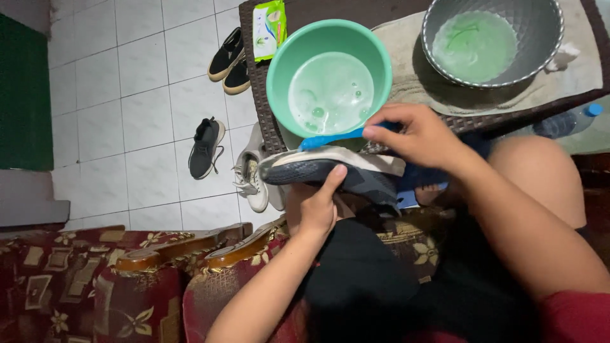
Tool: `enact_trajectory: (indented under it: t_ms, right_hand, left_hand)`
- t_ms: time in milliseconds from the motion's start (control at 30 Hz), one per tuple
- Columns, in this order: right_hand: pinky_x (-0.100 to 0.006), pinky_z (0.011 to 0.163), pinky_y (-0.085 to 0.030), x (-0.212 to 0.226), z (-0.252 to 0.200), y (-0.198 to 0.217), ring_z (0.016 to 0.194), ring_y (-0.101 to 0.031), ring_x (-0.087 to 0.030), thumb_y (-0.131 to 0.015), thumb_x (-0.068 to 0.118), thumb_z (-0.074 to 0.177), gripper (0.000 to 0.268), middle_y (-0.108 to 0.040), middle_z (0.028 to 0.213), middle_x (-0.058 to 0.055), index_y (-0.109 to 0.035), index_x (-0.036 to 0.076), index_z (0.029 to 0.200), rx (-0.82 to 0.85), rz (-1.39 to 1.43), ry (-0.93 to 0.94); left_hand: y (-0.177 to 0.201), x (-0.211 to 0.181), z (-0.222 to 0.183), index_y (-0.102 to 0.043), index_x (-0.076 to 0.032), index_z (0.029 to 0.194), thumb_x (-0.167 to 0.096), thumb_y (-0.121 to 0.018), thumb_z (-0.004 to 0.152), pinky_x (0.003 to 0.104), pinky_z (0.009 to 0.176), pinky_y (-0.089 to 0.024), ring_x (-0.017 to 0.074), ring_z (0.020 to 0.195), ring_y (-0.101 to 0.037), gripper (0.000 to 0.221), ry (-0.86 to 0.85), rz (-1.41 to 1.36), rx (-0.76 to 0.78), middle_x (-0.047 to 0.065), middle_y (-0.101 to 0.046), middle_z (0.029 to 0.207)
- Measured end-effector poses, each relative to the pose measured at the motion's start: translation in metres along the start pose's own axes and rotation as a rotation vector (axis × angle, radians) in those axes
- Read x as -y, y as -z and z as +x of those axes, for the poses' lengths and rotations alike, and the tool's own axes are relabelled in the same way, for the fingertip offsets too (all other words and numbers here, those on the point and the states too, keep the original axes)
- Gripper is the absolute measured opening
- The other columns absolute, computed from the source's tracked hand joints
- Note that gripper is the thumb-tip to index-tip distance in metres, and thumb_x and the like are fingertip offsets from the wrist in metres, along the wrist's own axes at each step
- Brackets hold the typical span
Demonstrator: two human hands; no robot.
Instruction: The person is cleaning a grey sneaker by scrubbing it with a toothbrush dipped in soapy water.
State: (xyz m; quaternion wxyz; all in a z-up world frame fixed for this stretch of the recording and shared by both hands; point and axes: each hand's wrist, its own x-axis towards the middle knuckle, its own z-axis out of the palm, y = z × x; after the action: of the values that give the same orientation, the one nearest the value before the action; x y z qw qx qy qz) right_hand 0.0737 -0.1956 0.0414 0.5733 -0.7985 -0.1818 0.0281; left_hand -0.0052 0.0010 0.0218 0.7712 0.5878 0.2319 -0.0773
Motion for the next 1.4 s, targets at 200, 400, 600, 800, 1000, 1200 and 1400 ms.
enact_trajectory:
  t_ms: [200,400,600,800,1000,1200,1400]
  right_hand:
    - [-0.045,0.086,-0.05,-0.015,0.003,0.03,0.079,-0.066,-0.028,-0.079,0.01,0.092,0.011,-0.072,0.082,-0.018,-0.079,0.003,0.1,0.024,-0.04,0.012]
    - [-0.041,0.087,-0.051,-0.015,0.002,0.021,0.083,-0.066,-0.022,-0.08,0.015,0.092,0.012,-0.074,0.088,-0.012,-0.08,0.006,0.101,0.056,0.048,0.073]
    - [-0.041,0.084,-0.052,-0.003,0.008,0.034,0.08,-0.064,-0.02,-0.08,0.015,0.091,0.012,-0.074,0.084,-0.012,-0.081,0.005,0.097,0.18,0.027,-0.064]
    - [-0.028,0.081,-0.049,0.012,0.014,0.058,0.088,-0.068,-0.01,-0.074,0.033,0.089,0.027,-0.084,0.096,0.001,-0.085,0.011,0.101,0.372,-0.309,-0.493]
    - [-0.036,0.09,-0.053,0.032,0.016,0.072,0.104,-0.073,-0.016,-0.072,0.036,0.088,0.034,-0.084,0.117,0.002,-0.088,0.013,0.106,0.4,-0.417,-0.7]
    - [-0.034,0.087,-0.052,0.043,0.015,0.085,0.101,-0.074,-0.017,-0.075,0.041,0.084,0.035,-0.085,0.113,0.002,-0.09,0.015,0.102,0.433,-0.518,-0.751]
    - [-0.033,0.071,-0.043,0.026,0.007,0.104,0.08,-0.064,-0.018,-0.08,0.043,0.085,0.033,-0.087,0.1,0.001,-0.093,0.017,0.101,0.434,-0.653,-0.843]
  left_hand:
    - [0.017,-0.007,0.01,-0.037,0.007,0.15,-0.037,-0.081,0.085,0.048,0.121,-0.031,0.0256,0.143,-0.04,0.09,-0.182,0.08,0.139,0.019,-0.047,0.152]
    - [0.026,0.02,0.027,-0.022,0.01,0.152,-0.038,-0.084,0.084,0.047,0.121,-0.026,0.0265,0.142,-0.038,0.104,-0.495,0.316,0.138,0.025,-0.045,0.147]
    - [0.084,0.115,0.032,-0.045,0.003,0.149,-0.03,-0.072,0.093,0.045,0.116,-0.041,0.0243,0.131,-0.05,0.07,-0.096,-0.13,0.15,0.01,-0.056,0.143]
    - [0.013,0.009,0.028,-0.065,0.004,0.13,-0.024,-0.077,0.068,0.043,0.098,-0.057,0.0307,0.113,-0.067,0.069,0.138,-0.43,-0.267,0.018,-0.069,0.128]
    - [0.022,0.012,0.043,-0.061,0.003,0.131,-0.028,-0.073,0.075,0.046,0.1,-0.054,0.0332,0.111,-0.066,0.065,0.078,-0.559,-0.171,0.02,-0.069,0.124]
    - [0.027,-0.003,0.045,-0.059,-0.004,0.135,-0.034,-0.073,0.074,0.047,0.103,-0.053,0.0312,0.113,-0.065,0.069,-0.037,-0.548,-0.141,0.015,-0.068,0.125]
    - [0.03,-0.014,0.053,-0.061,-0.005,0.131,-0.042,-0.07,0.078,0.042,0.102,-0.052,0.0286,0.114,-0.064,0.065,-0.094,-0.593,-0.132,0.014,-0.068,0.126]
